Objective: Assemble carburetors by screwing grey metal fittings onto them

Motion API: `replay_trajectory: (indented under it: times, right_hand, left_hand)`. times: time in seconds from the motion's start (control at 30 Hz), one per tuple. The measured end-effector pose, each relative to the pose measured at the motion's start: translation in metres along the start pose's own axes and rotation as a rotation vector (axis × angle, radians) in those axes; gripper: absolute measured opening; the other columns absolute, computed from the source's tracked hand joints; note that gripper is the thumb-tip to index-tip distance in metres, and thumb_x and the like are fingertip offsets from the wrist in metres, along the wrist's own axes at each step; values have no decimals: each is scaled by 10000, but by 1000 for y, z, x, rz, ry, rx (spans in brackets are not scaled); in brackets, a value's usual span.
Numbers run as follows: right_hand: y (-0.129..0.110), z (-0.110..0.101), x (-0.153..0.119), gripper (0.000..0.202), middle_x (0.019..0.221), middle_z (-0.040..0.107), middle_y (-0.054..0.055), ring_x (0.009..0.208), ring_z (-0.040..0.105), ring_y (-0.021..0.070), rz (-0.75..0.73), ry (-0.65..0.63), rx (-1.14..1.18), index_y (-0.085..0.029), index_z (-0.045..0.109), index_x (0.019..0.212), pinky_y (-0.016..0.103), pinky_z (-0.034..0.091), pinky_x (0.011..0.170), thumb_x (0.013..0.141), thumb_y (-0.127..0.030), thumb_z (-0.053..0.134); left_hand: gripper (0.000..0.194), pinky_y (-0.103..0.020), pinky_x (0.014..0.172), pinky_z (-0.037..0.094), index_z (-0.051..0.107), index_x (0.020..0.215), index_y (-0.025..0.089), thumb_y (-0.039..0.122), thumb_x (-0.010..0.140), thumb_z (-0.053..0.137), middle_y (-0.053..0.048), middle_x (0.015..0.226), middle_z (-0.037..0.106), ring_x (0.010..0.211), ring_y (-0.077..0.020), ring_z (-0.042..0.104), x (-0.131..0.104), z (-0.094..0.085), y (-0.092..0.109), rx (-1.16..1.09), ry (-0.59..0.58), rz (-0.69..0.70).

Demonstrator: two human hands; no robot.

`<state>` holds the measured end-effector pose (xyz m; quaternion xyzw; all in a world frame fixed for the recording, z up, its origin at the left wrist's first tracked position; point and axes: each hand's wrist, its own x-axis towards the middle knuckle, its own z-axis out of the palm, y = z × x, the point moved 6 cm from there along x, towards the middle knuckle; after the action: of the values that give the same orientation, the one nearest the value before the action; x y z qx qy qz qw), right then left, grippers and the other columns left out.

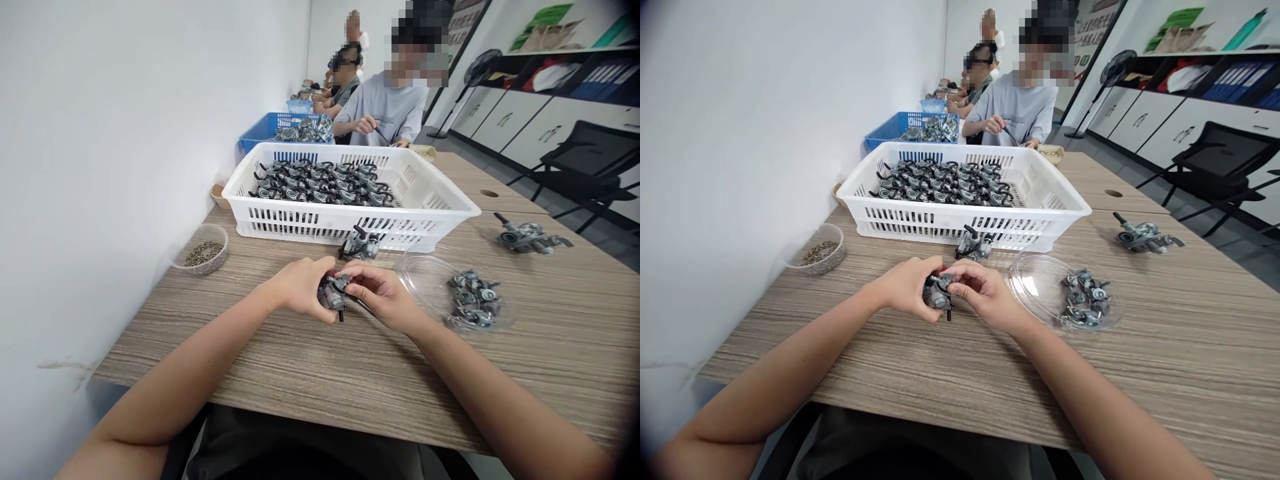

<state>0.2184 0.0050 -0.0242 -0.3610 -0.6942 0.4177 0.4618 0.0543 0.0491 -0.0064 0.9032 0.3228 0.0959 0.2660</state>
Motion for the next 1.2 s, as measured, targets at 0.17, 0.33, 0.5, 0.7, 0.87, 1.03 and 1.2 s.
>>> replay_trajectory:
  times: [0.17, 0.33, 0.5, 0.7, 0.87, 1.03, 1.2]
  right_hand:
    - [2, 0, 0, 183, 1138, 753, 63, 1059, 704, 224, 8, -15, 28, -280, 808, 1166, 370, 562, 958, 1008, -367, 777]
    - [-2, -2, 1, 180, 1119, 749, 62, 1038, 705, 215, -1, -37, 35, -278, 819, 1158, 363, 561, 927, 988, -336, 802]
    - [-8, -3, 2, 183, 1096, 754, 54, 959, 689, 195, -51, -68, -17, -292, 828, 1157, 345, 546, 834, 976, -317, 816]
    - [-18, -7, -1, 290, 1141, 796, 57, 892, 684, 188, -61, -28, -212, -288, 787, 1238, 334, 506, 737, 958, -335, 841]
    - [-29, -4, -3, 192, 1077, 803, 48, 858, 681, 183, -141, -49, -306, -267, 788, 1157, 324, 498, 689, 973, -309, 820]
    - [-25, -4, -7, 232, 1117, 785, 48, 900, 696, 188, -151, -39, -314, -286, 773, 1208, 328, 524, 716, 978, -264, 804]
    - [-17, 0, -11, 288, 1197, 734, 62, 1022, 706, 209, -148, -52, -297, -323, 774, 1266, 338, 572, 784, 990, -242, 781]
  left_hand:
    - [592, -332, 623, 422, 528, 1014, 262, 532, 616, 873, -5, 855, 712, 776, -276, 716, 0, 0, 0, 19, 3, 1]
    - [579, -321, 616, 410, 528, 1000, 254, 517, 615, 869, -12, 899, 733, 802, -277, 725, -1, -1, 4, 18, -13, 8]
    - [570, -318, 619, 407, 517, 984, 252, 497, 609, 869, -16, 928, 739, 802, -269, 721, -1, -2, 7, 15, -18, 21]
    - [586, -330, 648, 449, 523, 1002, 250, 490, 606, 883, -31, 982, 765, 852, -290, 740, -1, 0, 6, 6, -6, 14]
    - [624, -341, 664, 475, 562, 1073, 252, 506, 608, 892, -31, 1027, 783, 868, -298, 753, -1, 2, 4, 40, 7, 14]
    - [637, -364, 687, 502, 575, 1127, 264, 518, 632, 884, -25, 1052, 789, 906, -314, 759, -5, 5, 7, 92, 44, 10]
    - [573, -396, 744, 543, 583, 1132, 255, 507, 697, 858, -63, 1077, 761, 1039, -337, 721, -14, 13, 4, 179, 197, -24]
